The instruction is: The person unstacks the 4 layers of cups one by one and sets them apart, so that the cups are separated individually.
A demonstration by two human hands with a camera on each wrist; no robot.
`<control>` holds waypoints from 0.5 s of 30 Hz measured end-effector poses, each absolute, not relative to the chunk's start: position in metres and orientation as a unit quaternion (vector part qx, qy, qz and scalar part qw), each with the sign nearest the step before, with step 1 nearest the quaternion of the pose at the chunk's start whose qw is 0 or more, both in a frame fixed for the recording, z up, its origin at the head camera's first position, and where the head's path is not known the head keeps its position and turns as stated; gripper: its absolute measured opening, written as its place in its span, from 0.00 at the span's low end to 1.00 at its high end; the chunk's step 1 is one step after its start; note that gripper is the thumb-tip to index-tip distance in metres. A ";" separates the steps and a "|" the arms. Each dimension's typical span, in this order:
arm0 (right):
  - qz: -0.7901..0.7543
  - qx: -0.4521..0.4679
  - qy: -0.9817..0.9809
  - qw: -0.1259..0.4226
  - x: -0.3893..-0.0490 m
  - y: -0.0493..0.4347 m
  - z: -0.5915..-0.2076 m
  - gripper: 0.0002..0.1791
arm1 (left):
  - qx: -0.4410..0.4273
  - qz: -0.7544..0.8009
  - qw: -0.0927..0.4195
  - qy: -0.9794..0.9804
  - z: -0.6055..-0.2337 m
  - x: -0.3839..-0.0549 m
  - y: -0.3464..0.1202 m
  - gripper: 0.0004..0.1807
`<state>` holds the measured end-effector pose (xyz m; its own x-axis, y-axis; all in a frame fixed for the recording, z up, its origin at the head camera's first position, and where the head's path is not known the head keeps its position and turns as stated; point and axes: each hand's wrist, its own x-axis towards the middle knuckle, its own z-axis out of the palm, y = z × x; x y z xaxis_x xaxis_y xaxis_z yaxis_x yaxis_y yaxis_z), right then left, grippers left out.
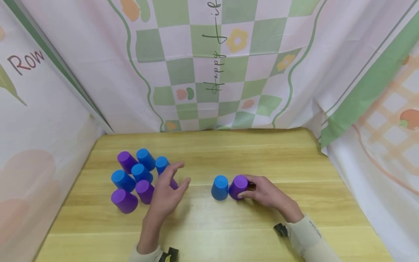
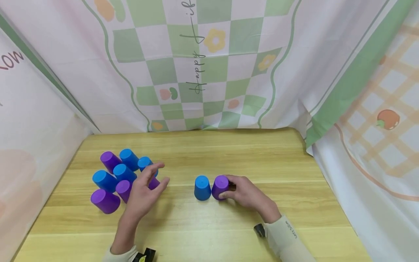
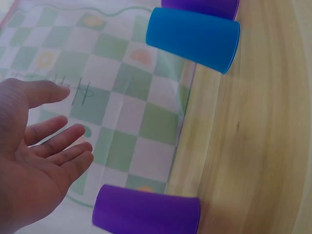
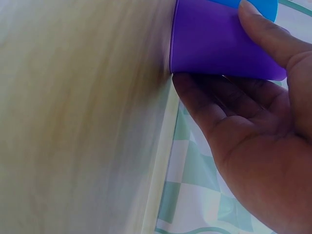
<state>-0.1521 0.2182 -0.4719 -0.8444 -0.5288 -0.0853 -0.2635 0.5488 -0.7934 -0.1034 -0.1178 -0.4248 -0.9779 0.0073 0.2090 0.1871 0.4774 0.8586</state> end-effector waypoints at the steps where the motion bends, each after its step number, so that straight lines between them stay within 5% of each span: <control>1: -0.415 -0.230 0.866 0.159 -0.152 0.218 -0.472 0.18 | -0.058 -0.507 0.081 -0.856 -0.425 -0.104 -0.116 0.28; 15: -0.406 -0.236 0.871 0.146 -0.153 0.219 -0.473 0.19 | -0.110 -0.516 0.004 -0.849 -0.437 -0.116 -0.085 0.36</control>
<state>-0.1533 0.2188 -0.4735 -0.8459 -0.5296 -0.0636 -0.2922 0.5598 -0.7754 -0.1160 -0.0849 -0.4374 -0.9760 0.1815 0.1206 0.1907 0.4430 0.8760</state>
